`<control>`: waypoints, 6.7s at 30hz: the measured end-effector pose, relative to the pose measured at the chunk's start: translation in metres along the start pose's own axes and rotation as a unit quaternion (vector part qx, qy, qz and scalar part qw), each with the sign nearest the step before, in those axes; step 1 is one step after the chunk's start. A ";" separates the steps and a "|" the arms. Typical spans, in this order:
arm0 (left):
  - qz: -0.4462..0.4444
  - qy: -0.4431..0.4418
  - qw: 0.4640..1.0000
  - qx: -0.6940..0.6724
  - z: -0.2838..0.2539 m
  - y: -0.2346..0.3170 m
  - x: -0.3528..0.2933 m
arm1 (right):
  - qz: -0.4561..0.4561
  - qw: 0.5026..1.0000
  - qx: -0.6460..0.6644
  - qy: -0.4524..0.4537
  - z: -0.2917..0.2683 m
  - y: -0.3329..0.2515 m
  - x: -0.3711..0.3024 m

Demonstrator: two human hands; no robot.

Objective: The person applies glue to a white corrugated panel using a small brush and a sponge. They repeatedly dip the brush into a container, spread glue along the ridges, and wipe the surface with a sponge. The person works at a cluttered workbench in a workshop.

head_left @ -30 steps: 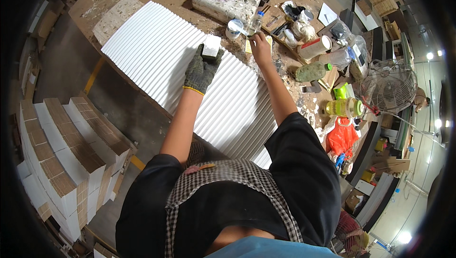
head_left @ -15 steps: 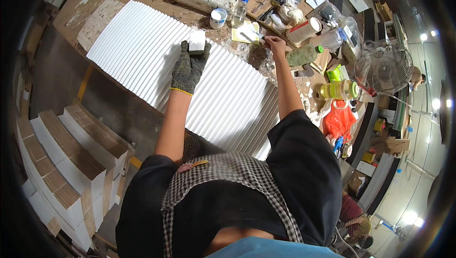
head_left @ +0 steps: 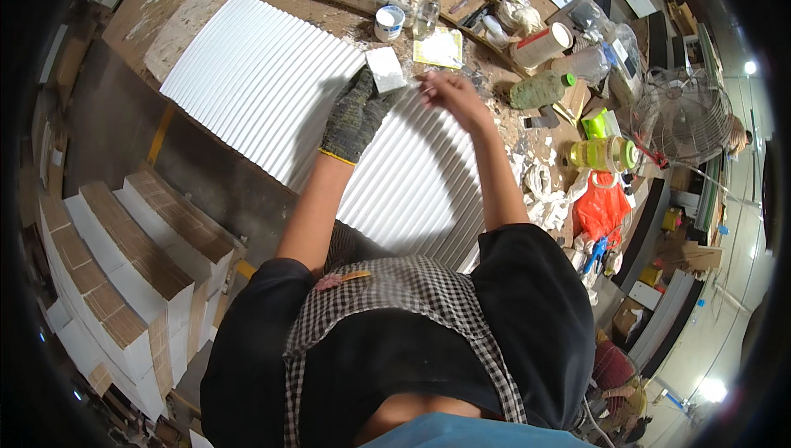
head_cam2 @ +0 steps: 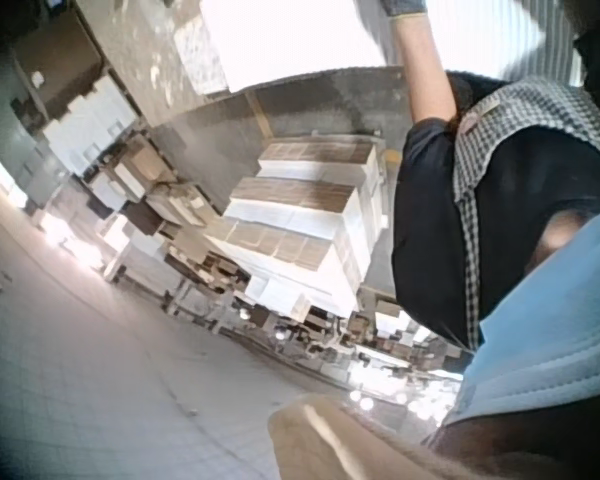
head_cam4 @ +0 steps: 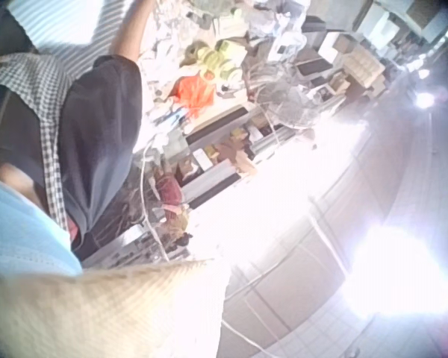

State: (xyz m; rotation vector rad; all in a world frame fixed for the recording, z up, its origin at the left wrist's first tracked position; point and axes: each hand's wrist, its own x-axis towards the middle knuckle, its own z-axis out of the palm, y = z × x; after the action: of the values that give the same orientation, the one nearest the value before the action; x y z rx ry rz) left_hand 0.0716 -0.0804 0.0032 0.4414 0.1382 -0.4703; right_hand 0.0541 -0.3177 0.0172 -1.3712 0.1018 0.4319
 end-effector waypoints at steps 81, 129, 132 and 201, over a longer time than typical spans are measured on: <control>-0.287 0.218 -0.149 0.921 -0.285 0.102 -0.095 | -0.335 0.744 -0.568 0.103 0.112 0.040 -0.067; -0.054 0.407 0.298 0.862 -0.362 0.105 -0.096 | -0.393 0.739 -0.542 -0.068 0.145 0.056 -0.098; -0.117 0.365 0.165 0.909 -0.393 0.108 -0.083 | -0.315 0.728 -0.600 0.103 0.062 0.041 -0.046; -0.244 0.235 -0.128 0.932 -0.285 0.092 -0.096 | -0.381 0.704 -0.599 -0.009 0.182 0.087 -0.054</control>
State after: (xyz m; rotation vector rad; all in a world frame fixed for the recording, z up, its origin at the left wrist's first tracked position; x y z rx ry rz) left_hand 0.0221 0.1581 -0.1953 -2.2616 -0.1291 0.5407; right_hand -0.0583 -0.1435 -0.0080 -2.5005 -0.9144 -0.3122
